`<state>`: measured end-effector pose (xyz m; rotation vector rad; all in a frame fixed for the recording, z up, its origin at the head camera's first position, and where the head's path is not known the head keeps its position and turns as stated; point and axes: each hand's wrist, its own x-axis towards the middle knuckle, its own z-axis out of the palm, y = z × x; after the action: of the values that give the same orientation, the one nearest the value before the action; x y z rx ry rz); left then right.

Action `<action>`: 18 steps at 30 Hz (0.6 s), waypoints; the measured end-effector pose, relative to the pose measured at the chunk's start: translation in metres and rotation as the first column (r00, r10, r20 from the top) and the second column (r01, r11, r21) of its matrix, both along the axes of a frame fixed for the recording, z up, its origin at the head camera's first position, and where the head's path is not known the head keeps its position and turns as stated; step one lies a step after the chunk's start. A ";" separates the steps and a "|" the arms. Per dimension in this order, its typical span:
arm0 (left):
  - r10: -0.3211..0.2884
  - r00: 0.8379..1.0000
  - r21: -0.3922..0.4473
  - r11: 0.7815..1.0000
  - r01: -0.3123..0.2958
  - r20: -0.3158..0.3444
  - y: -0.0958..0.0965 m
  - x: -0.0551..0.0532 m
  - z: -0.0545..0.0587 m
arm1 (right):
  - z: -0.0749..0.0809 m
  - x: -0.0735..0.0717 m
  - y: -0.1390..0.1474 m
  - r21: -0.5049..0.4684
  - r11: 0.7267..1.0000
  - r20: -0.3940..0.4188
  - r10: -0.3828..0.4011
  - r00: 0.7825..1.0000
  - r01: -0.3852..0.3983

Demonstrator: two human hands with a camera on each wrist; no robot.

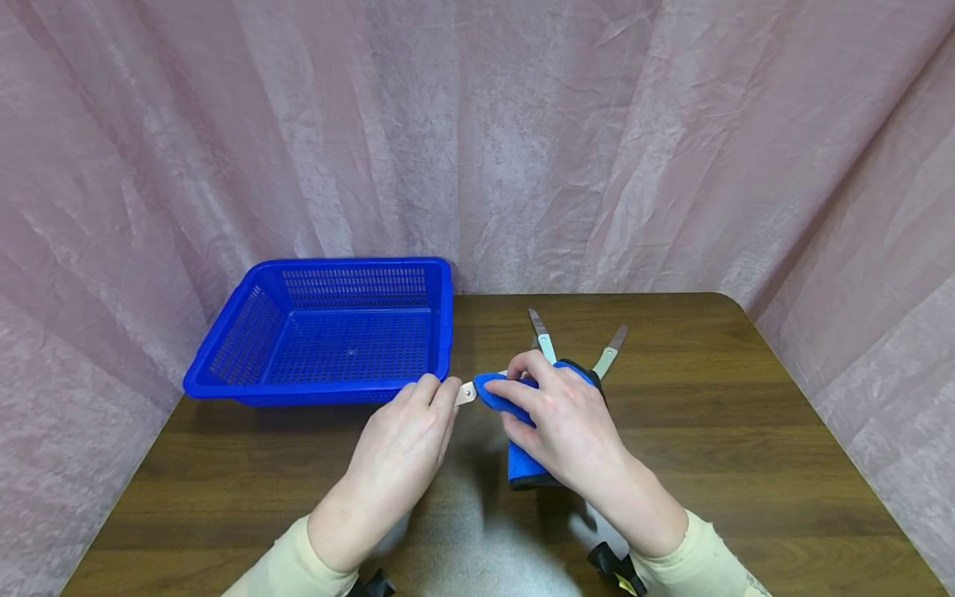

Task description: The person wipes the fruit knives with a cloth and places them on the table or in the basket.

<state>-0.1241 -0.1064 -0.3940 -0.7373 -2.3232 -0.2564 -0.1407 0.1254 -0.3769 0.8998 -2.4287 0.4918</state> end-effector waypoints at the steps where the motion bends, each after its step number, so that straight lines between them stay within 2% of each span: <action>1: 0.000 1.000 0.000 1.000 0.000 0.001 0.000 0.000 0.000 | 0.000 0.000 0.000 0.001 1.000 0.001 -0.003 1.000 0.003; 18: 0.016 0.999 -0.016 1.000 -0.015 0.030 -0.001 0.000 -0.001 | 0.000 -0.002 0.004 -0.010 0.998 0.004 -0.054 0.999 0.054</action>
<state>-0.1238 -0.1079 -0.3949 -0.7275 -2.3613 -0.2439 -0.1430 0.1297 -0.3765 0.8272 -2.4446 0.4863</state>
